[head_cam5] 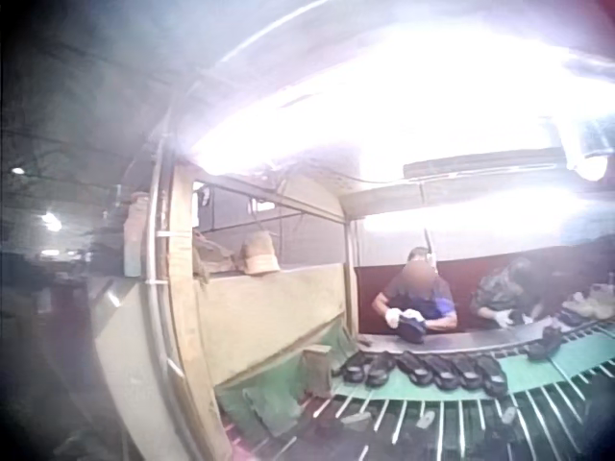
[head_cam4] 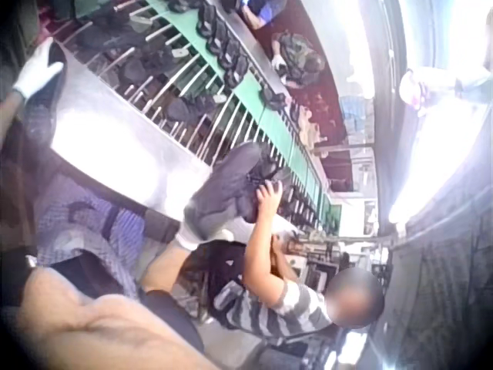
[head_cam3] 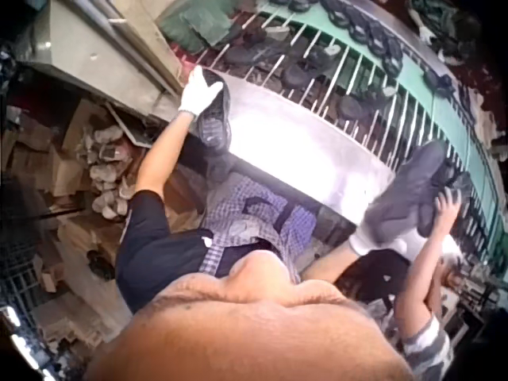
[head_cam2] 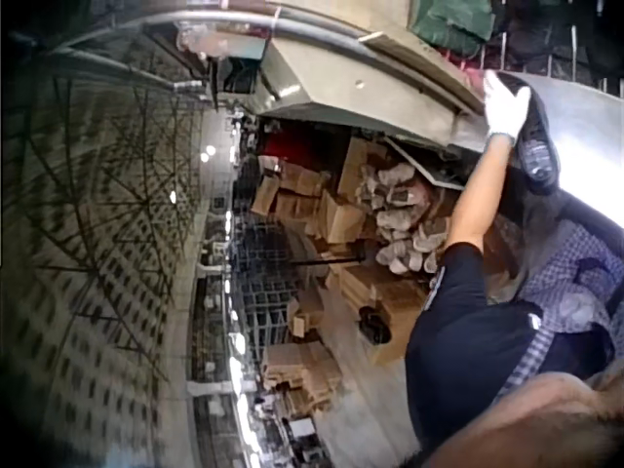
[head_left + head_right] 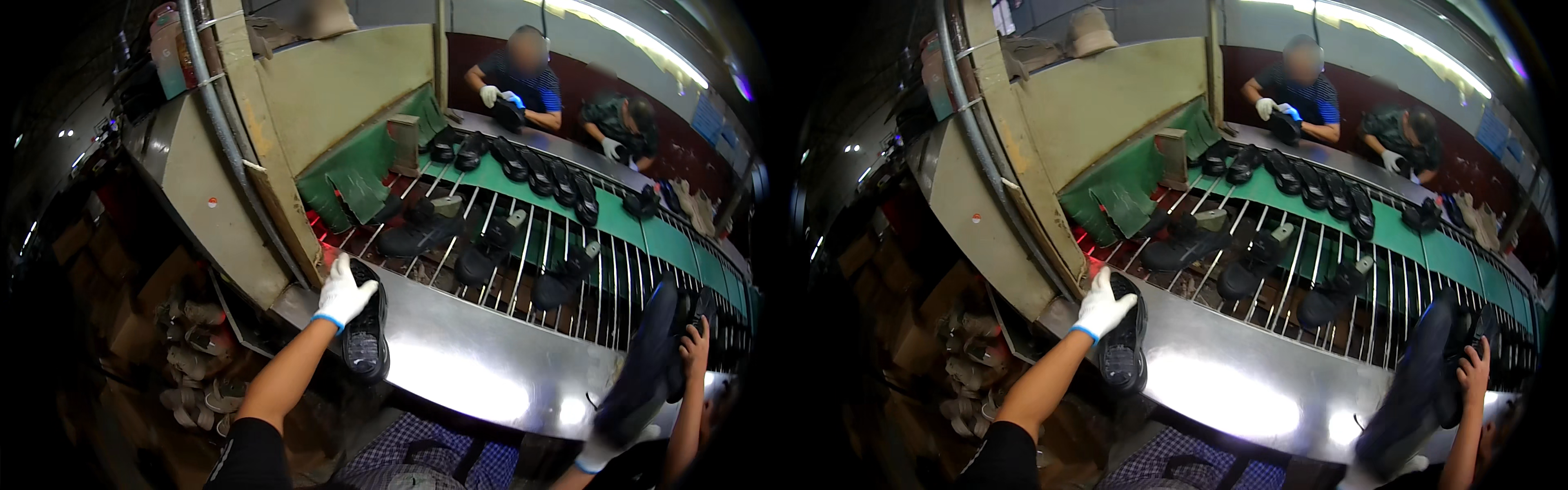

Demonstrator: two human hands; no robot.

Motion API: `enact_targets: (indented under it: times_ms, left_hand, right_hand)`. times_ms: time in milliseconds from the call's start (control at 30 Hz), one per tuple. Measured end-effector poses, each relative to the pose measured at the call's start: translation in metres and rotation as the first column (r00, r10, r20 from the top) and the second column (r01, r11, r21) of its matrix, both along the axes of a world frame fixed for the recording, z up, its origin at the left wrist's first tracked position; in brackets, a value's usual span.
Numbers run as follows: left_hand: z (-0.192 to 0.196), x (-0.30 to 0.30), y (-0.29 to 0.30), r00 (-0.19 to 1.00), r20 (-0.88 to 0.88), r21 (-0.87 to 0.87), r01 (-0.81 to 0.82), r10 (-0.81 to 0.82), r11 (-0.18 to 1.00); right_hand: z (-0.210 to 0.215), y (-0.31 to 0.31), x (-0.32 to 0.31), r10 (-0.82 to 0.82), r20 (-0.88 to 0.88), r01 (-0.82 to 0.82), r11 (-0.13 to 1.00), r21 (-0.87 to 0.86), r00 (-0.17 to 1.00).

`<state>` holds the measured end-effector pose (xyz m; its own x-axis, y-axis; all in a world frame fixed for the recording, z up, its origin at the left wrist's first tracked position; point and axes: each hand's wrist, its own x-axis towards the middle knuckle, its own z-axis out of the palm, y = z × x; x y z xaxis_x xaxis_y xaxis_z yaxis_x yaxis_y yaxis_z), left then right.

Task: The person processes shoe components at a factory workbench by picking them up from a conveyor rack, trimming excess material with a knife, and passing them to other workers.

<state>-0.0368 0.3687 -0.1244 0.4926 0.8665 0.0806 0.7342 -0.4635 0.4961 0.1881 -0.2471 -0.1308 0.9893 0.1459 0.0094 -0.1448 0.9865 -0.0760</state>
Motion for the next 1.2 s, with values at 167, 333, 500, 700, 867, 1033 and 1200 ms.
enact_targets:
  times_ms: [167, 333, 500, 700, 867, 1033, 1200]
  left_hand:
    - [-0.005, 0.0, 0.032, 0.954, 0.295, -0.357, 0.166, -0.058, 0.919]
    - [0.018, 0.03, -0.08, 0.664, 0.742, -0.628, 0.639, 0.094, 0.445]
    - [0.053, 0.028, -0.233, 0.476, 0.69, -0.239, 0.861, -0.545, 0.449]
    - [-0.005, 0.017, -0.318, 0.233, 0.698, -0.093, 0.967, -0.677, 0.237]
    - [0.02, 0.006, -0.298, 0.179, 0.648, -0.154, 0.983, -0.741, 0.103]
    - [0.022, -0.014, -0.298, 0.173, 0.637, -0.134, 0.984, -0.751, 0.114]
    - [0.023, -0.02, -0.292, 0.142, 0.61, -0.053, 0.989, -0.779, 0.139]
  right_hand:
    - [-0.002, 0.029, -0.093, 0.281, -0.103, -0.299, 0.921, -0.25, 0.954]
    - [-0.013, 0.058, -0.17, 0.562, -0.265, -0.617, 0.757, -0.217, 0.783]
    - [-0.048, 0.062, -0.196, 0.791, -0.396, -0.684, 0.606, 0.406, 0.465]
    - [-0.06, 0.025, -0.225, 0.425, -0.527, -0.673, 0.543, -0.502, 0.736]
    - [-0.082, 0.033, -0.247, 0.443, -0.414, -0.598, 0.455, -0.66, 0.795]
    - [-0.076, 0.047, -0.24, 0.611, -0.239, -0.568, 0.426, -0.705, 0.755]
    - [-0.083, 0.057, -0.237, 0.632, -0.234, -0.562, 0.387, -0.731, 0.739]
